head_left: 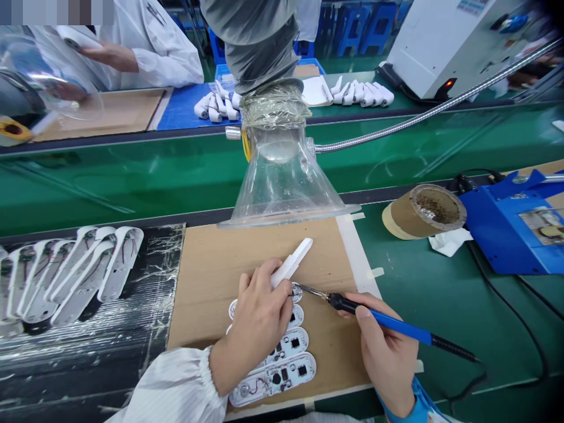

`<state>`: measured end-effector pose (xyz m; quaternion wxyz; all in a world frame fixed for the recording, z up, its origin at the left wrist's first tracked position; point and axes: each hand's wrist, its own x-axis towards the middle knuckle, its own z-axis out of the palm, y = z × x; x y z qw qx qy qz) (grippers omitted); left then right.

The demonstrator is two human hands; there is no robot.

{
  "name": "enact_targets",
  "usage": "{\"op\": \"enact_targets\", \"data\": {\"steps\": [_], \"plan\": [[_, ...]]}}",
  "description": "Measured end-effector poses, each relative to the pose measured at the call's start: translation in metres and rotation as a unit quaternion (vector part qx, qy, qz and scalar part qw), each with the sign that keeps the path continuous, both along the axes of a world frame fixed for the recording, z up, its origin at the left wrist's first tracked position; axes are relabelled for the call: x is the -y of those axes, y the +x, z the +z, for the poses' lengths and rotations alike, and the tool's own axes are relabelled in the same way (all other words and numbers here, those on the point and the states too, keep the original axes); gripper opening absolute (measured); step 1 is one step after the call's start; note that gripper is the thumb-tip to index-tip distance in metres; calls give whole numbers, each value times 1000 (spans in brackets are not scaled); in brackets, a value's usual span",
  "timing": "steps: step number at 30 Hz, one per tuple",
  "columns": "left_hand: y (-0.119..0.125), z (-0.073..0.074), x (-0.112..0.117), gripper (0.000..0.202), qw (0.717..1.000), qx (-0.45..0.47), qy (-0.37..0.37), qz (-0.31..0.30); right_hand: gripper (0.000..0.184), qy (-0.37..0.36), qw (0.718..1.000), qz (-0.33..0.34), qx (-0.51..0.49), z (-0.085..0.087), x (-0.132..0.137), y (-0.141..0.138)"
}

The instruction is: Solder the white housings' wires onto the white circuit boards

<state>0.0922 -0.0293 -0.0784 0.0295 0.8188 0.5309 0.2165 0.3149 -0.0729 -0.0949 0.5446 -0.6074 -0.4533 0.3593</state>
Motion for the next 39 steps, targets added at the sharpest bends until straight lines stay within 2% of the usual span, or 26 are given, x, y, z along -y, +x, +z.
{"op": "enact_targets", "data": {"steps": [24,27,31,33,39], "plan": [[-1,-6,2,16,1000,5,9,-6,15,29,999,0,15,3,-1,1],[-9,-5,-4,16,1000,6,8,-28,16,28,1000,-4,14,4,-1,1],[-30,1,-23,18,995,6,-2,-103,16,32,999,-1,15,7,-3,-1],[-38,4,-29,20,993,3,-16,-121,16,32,999,3,16,9,-5,-5],[-37,2,-21,20,997,35,-42,-58,15,25,999,12,16,10,-10,-17]]}}
